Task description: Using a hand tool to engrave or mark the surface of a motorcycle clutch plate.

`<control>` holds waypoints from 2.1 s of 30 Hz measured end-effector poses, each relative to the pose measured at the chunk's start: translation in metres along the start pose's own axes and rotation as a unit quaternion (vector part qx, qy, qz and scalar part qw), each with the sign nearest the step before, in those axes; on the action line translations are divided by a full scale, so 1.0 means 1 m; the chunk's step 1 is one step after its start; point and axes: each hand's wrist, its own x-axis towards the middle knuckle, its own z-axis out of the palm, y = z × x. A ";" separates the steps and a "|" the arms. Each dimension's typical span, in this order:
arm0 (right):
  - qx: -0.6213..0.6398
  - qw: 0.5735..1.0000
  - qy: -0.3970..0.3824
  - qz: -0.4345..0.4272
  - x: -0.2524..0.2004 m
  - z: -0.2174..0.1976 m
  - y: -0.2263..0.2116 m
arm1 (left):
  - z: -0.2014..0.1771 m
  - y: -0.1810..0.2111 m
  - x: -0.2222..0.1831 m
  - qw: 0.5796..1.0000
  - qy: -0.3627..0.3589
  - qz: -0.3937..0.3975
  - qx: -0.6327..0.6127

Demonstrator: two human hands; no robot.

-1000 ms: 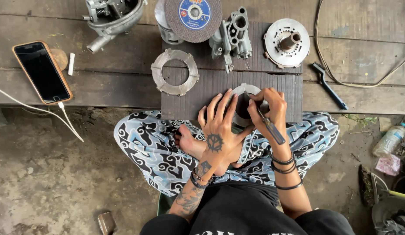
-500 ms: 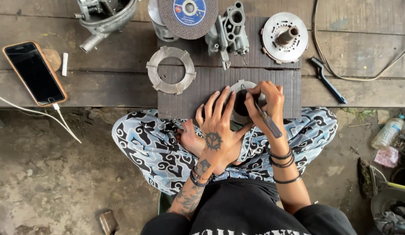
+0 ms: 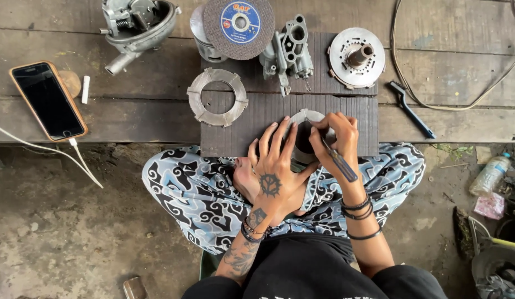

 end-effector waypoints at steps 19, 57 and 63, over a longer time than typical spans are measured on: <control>-0.007 1.000 -0.003 -0.002 -0.001 0.001 0.004 | 0.004 -0.001 -0.001 1.000 0.007 -0.009 -0.015; 0.017 0.997 0.075 -0.029 -0.004 0.023 0.044 | 0.021 -0.016 -0.030 0.988 0.104 0.087 -0.071; 0.053 0.995 0.081 -0.015 0.004 0.022 0.036 | 0.049 -0.020 -0.096 0.958 0.097 0.195 -0.184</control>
